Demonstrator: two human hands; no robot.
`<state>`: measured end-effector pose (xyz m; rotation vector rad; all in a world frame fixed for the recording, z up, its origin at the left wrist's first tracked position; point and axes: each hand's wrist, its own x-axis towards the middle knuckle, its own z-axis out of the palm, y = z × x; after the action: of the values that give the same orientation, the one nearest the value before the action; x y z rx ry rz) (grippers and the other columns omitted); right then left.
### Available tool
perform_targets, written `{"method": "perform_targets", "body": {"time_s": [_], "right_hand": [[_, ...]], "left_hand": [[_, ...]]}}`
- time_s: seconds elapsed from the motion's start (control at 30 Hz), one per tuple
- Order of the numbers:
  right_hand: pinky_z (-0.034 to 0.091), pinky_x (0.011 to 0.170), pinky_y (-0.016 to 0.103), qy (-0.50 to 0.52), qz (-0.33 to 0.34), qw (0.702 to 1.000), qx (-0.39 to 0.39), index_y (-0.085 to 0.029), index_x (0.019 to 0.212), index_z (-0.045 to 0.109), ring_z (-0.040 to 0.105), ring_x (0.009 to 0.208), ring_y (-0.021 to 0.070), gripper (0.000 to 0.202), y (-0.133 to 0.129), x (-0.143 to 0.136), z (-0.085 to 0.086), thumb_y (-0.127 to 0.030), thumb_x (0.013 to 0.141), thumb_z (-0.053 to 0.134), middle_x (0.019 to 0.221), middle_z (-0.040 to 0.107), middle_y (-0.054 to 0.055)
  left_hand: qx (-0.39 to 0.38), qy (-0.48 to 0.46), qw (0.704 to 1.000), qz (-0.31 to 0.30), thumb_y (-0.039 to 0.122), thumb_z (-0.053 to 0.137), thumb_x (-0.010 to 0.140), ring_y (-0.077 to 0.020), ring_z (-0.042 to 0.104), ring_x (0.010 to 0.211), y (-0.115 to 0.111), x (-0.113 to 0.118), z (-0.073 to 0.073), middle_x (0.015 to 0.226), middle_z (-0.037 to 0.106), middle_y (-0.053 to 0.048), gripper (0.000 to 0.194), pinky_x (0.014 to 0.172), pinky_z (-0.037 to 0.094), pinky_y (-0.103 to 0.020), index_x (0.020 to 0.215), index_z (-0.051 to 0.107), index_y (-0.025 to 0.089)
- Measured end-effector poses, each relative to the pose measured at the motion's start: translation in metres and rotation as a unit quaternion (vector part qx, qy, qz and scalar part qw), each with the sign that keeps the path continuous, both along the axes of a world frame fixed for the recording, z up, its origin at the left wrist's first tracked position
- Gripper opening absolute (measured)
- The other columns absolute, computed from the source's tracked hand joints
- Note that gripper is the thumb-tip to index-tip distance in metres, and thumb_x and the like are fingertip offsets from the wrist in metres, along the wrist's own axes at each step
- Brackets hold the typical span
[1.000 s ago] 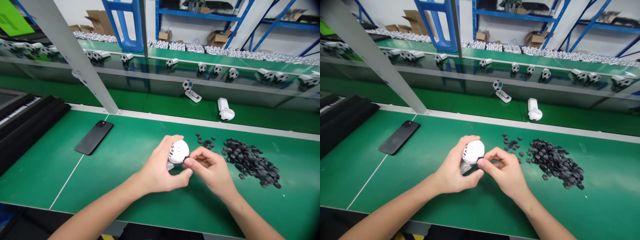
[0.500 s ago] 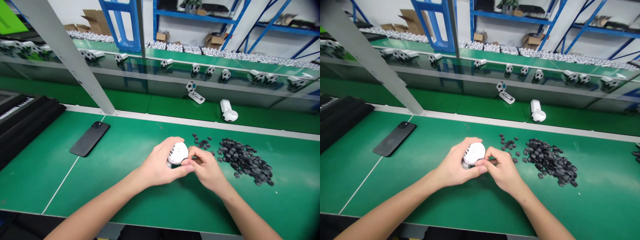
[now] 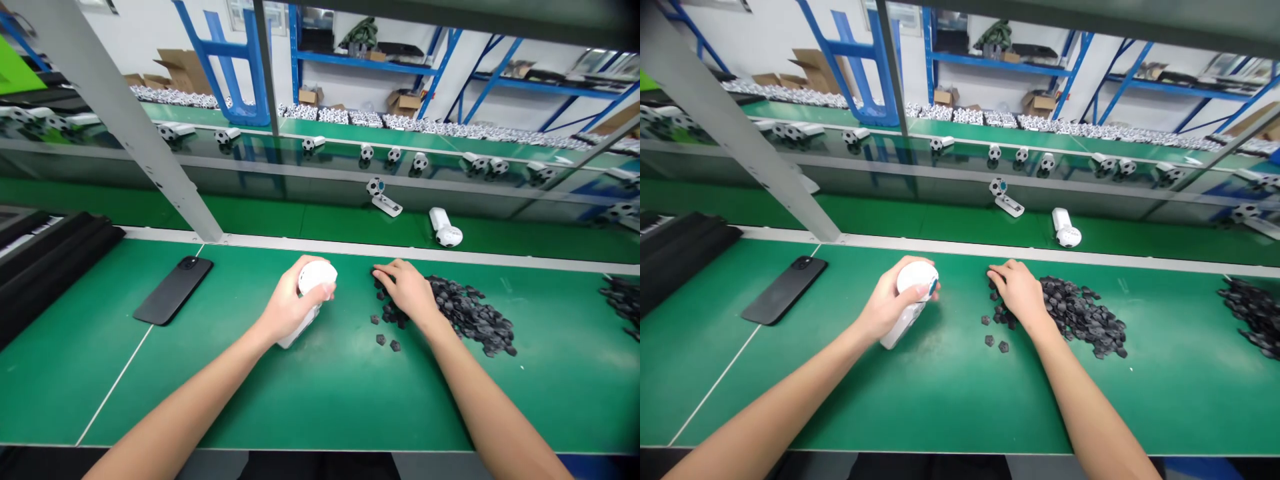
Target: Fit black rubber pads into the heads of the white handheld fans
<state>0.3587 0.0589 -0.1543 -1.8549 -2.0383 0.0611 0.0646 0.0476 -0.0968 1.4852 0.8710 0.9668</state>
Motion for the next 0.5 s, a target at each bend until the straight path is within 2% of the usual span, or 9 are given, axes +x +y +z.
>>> {"method": "perform_targets", "body": {"time_s": [0.07, 0.13, 0.2, 0.23, 0.3, 0.37, 0.43, 0.5], "right_hand": [[0.049, 0.069, 0.032, -0.005, 0.001, 1.0, 0.002, -0.028, 0.111, 0.08, 0.065, 0.104, 0.0271, 0.023, 0.004, -0.007, -0.002, -0.041, 0.102, 0.063, 0.104, 0.072, 0.006], [0.049, 0.07, 0.032, -0.01, 0.001, 1.0, 0.006, -0.027, 0.105, 0.081, 0.065, 0.104, 0.0272, 0.02, 0.008, -0.011, -0.003, -0.039, 0.101, 0.065, 0.102, 0.073, 0.006], [0.049, 0.072, 0.033, -0.012, 0.002, 1.0, 0.009, -0.026, 0.1, 0.081, 0.066, 0.101, 0.0268, 0.02, 0.011, -0.012, -0.003, -0.035, 0.101, 0.064, 0.099, 0.073, 0.006], [0.049, 0.074, 0.033, -0.012, 0.002, 1.0, 0.011, -0.025, 0.098, 0.081, 0.067, 0.099, 0.0266, 0.02, 0.012, -0.012, -0.003, -0.033, 0.1, 0.063, 0.097, 0.073, 0.006], [0.048, 0.076, 0.034, -0.009, -0.002, 1.0, 0.017, -0.022, 0.094, 0.08, 0.068, 0.092, 0.0264, 0.019, 0.014, -0.012, -0.003, -0.028, 0.099, 0.062, 0.093, 0.073, 0.006], [0.048, 0.075, 0.036, -0.002, -0.008, 1.0, 0.025, -0.021, 0.089, 0.079, 0.068, 0.084, 0.0262, 0.018, 0.015, -0.011, -0.004, -0.024, 0.095, 0.063, 0.088, 0.073, 0.006], [0.048, 0.074, 0.037, 0.011, -0.013, 0.999, 0.033, -0.019, 0.084, 0.077, 0.068, 0.077, 0.026, 0.017, 0.017, -0.008, -0.005, -0.022, 0.093, 0.062, 0.082, 0.073, 0.006], [0.049, 0.074, 0.037, 0.029, -0.008, 0.999, 0.042, -0.019, 0.082, 0.076, 0.068, 0.075, 0.0264, 0.018, 0.019, -0.005, -0.005, -0.026, 0.093, 0.063, 0.08, 0.072, 0.007]], "left_hand": [[0.094, 0.029, 0.995, 0.01, 0.042, 0.076, 0.088, -0.0271, 0.07, 0.105, -0.005, 0.002, 0.0, 0.122, 0.07, -0.013, 0.057, 0.09, 0.057, -0.041, 0.135, 0.051, 0.021], [0.205, 0.082, 0.975, 0.012, 0.035, 0.081, 0.085, -0.0329, 0.057, 0.133, -0.008, 0.002, -0.003, 0.143, 0.06, -0.014, 0.069, 0.112, 0.045, -0.051, 0.144, 0.046, 0.026], [0.293, 0.133, 0.947, -0.002, 0.03, 0.08, 0.084, -0.035, 0.041, 0.149, -0.007, 0.0, -0.011, 0.153, 0.054, -0.012, 0.075, 0.122, 0.033, -0.057, 0.149, 0.043, 0.029], [0.324, 0.15, 0.934, -0.004, 0.031, 0.08, 0.084, -0.0354, 0.037, 0.151, -0.007, -0.001, -0.015, 0.154, 0.052, -0.012, 0.076, 0.122, 0.032, -0.058, 0.15, 0.043, 0.029], [0.358, 0.176, 0.917, 0.017, 0.035, 0.081, 0.082, -0.0363, 0.042, 0.146, -0.005, -0.004, -0.024, 0.15, 0.053, -0.014, 0.074, 0.116, 0.04, -0.056, 0.148, 0.048, 0.028], [0.355, 0.213, 0.908, 0.053, 0.041, 0.082, 0.079, -0.035, 0.055, 0.129, -0.007, -0.005, -0.028, 0.139, 0.058, -0.014, 0.071, 0.105, 0.05, -0.052, 0.143, 0.054, 0.026], [0.303, 0.245, 0.918, 0.075, 0.044, 0.081, 0.079, -0.0284, 0.066, 0.103, -0.011, -0.005, -0.028, 0.124, 0.067, -0.01, 0.071, 0.091, 0.056, -0.046, 0.142, 0.054, 0.027], [0.211, 0.239, 0.945, 0.073, 0.046, 0.079, 0.08, -0.0204, 0.068, 0.079, -0.017, -0.004, -0.024, 0.111, 0.072, -0.004, 0.074, 0.076, 0.058, -0.037, 0.146, 0.049, 0.031]]}}
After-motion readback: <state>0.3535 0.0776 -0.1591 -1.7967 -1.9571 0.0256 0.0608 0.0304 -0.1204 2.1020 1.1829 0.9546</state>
